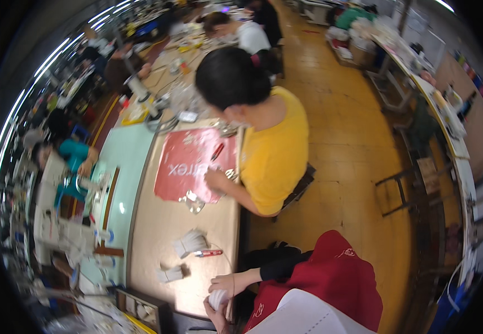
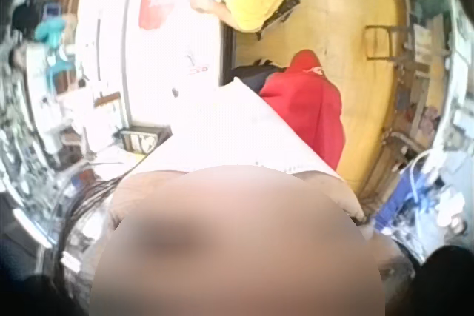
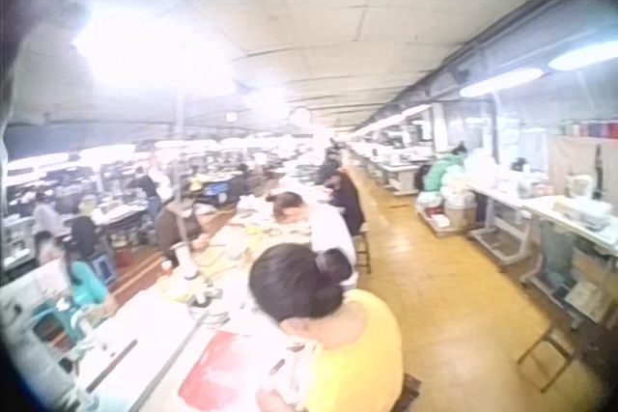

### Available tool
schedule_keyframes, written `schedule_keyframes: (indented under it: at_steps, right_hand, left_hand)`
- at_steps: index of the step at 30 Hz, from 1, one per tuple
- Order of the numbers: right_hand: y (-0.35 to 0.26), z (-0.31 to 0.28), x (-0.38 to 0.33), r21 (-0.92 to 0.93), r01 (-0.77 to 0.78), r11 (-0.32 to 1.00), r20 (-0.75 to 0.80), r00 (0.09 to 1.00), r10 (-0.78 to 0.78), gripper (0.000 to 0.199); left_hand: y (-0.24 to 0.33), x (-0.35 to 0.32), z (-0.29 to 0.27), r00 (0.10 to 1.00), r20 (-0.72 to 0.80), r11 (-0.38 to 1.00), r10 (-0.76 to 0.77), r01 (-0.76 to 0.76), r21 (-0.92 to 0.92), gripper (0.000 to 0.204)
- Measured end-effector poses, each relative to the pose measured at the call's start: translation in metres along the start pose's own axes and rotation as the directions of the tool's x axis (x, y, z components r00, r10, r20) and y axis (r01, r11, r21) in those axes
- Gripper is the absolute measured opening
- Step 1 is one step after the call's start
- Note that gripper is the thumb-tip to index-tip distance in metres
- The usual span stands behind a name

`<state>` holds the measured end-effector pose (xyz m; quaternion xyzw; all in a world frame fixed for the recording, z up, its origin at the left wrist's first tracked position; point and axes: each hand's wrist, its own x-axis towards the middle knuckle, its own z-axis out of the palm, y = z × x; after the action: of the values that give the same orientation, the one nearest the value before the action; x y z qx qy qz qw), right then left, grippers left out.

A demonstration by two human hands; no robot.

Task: The person stacks white fabric pieces on a table, aligns them, and secures them with a rubber band. The person repeats this process with additional pieces, creating multiple bundles.

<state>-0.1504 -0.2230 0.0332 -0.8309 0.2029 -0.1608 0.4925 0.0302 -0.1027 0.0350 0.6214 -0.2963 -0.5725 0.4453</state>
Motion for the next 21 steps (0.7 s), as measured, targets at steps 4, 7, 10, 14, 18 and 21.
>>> schedule_keyframes:
  at_steps: [4, 7, 10, 14, 18, 21]
  right_hand:
    - [-0.057, -0.066, -0.067, 0.106, -0.244, 0.964, 0.067, 0.969, 0.238, 0.067]
    - [-0.08, -0.113, -0.123, 0.185, -0.379, 0.907, 0.015, 0.924, 0.382, 0.065]
    - [-0.09, -0.133, -0.165, 0.286, -0.433, 0.855, -0.092, 0.876, 0.474, 0.064]
    - [-0.092, -0.135, -0.208, 0.409, -0.461, 0.788, -0.221, 0.788, 0.575, 0.062]
    - [-0.1, -0.122, -0.234, 0.499, -0.469, 0.728, -0.337, 0.669, 0.662, 0.061]
    - [-0.109, -0.1, -0.239, 0.567, -0.463, 0.682, -0.401, 0.568, 0.719, 0.061]
  left_hand:
    - [0.078, -0.015, 0.076, 0.952, 0.239, 0.976, -0.189, 0.156, 0.153, 0.055]
    - [0.112, -0.005, 0.145, 0.87, 0.39, 0.932, -0.303, 0.184, 0.312, 0.053]
    - [0.129, 0.008, 0.199, 0.78, 0.495, 0.884, -0.384, 0.157, 0.44, 0.052]
    - [0.137, 0.017, 0.244, 0.651, 0.594, 0.822, -0.472, 0.081, 0.564, 0.05]
    - [0.137, 0.018, 0.269, 0.512, 0.673, 0.781, -0.534, -0.006, 0.624, 0.048]
    - [0.136, 0.017, 0.27, 0.403, 0.713, 0.757, -0.574, -0.071, 0.65, 0.047]
